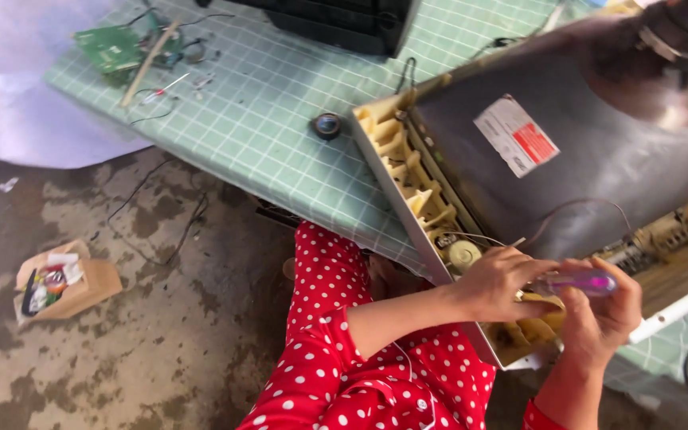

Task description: Repairing a CRT television by unscrewing internal components and routing cables.

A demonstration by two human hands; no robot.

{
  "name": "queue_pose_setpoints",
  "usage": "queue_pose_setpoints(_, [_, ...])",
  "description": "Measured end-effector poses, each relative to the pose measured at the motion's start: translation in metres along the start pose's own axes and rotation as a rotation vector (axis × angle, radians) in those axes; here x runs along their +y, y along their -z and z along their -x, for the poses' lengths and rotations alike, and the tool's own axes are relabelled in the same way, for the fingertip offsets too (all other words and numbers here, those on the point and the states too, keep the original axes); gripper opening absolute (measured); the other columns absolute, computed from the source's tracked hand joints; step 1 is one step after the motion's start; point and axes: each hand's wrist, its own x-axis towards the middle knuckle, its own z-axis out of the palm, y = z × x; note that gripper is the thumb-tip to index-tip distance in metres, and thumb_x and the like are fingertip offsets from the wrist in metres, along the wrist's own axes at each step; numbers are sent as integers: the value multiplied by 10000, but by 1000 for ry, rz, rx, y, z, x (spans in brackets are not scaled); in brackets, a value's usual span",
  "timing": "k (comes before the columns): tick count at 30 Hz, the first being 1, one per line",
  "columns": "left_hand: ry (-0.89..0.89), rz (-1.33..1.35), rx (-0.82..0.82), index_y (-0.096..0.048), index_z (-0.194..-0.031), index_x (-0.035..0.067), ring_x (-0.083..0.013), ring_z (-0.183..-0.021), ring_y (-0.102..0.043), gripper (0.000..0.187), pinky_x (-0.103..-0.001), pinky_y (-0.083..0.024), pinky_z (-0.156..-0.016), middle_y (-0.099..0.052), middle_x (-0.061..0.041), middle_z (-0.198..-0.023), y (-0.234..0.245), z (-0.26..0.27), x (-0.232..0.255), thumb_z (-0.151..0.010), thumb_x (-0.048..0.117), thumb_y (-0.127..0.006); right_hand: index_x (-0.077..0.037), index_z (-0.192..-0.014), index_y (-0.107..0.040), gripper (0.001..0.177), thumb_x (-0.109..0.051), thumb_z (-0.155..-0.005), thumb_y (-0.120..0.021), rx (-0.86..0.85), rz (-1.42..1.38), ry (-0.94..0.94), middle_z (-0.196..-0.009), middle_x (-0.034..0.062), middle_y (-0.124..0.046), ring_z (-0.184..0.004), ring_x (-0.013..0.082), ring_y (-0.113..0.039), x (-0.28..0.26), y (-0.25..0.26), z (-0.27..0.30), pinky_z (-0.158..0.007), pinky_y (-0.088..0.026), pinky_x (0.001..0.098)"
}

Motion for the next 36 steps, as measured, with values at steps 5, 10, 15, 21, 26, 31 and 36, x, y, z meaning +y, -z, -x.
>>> queue_pose_setpoints(5, [-1, 72, 107, -620, -1043, 44, -244, -863, -671, 296, -407, -537, -912, -676, -54, -919, -3, -6, 0, -851, 224, -755, -11, -1440, -451, 525, -21, -935, -593, -5, 88, 18, -1263, 192, -620, -1097, 231, -614, 4, -9, 0, -1035, -509, 314])
queue_pose_setpoints(10, [-3, 131, 120, -658, -955, 28, -246, -815, -657, 166, -379, -526, -873, -709, -64, -881, -5, -6, -1, -857, 134, -739, 39, -1566, -419, 538, -46, -1049, -543, -35, 112, 22, -1359, 262, -601, -1208, 282, -610, 13, -2, 4, -1091, -494, 343])
queue_pose_setpoints(15, [62, 132, 93, -604, -1091, 63, -243, -882, -678, 376, -422, -549, -949, -686, -44, -974, -16, 0, -11, -801, 210, -794, -89, -1386, -458, 515, -13, -935, -695, -11, 50, -3, -1255, 101, -604, -1146, 207, -632, 18, 0, 6, -1120, -543, 322])
queue_pose_setpoints(21, [27, 155, 81, -625, -1001, 42, -230, -856, -635, 260, -401, -522, -927, -660, -44, -900, -8, -2, -6, -820, 168, -763, 33, -1553, -426, 565, 23, -1000, -544, -43, 93, 7, -1382, 260, -595, -1231, 286, -608, 10, -4, 9, -1111, -498, 358])
queue_pose_setpoints(26, [59, 147, 33, -605, -1140, 55, -232, -991, -673, 388, -405, -521, -1032, -684, -52, -1053, -6, 1, -4, -812, 161, -783, -65, -1338, -460, 517, -72, -893, -723, 17, 14, -29, -1309, 152, -622, -1136, 199, -635, 20, 1, 12, -1058, -538, 295])
queue_pose_setpoints(31, [44, 154, 34, -607, -1059, 60, -237, -931, -669, 272, -405, -505, -1029, -673, -44, -1003, 8, -3, 3, -860, 177, -751, -1, -1517, -434, 619, -95, -926, -590, -40, 70, 3, -1393, 228, -589, -1189, 250, -594, 8, -7, 13, -1116, -469, 349])
queue_pose_setpoints(36, [45, 121, 28, -606, -1201, 45, -245, -962, -670, 476, -388, -513, -994, -691, -68, -1043, 13, -4, 8, -789, 152, -819, -76, -1318, -521, 508, -72, -865, -750, 6, -30, -21, -1287, 122, -645, -1166, 191, -648, 11, -7, 14, -1070, -541, 297])
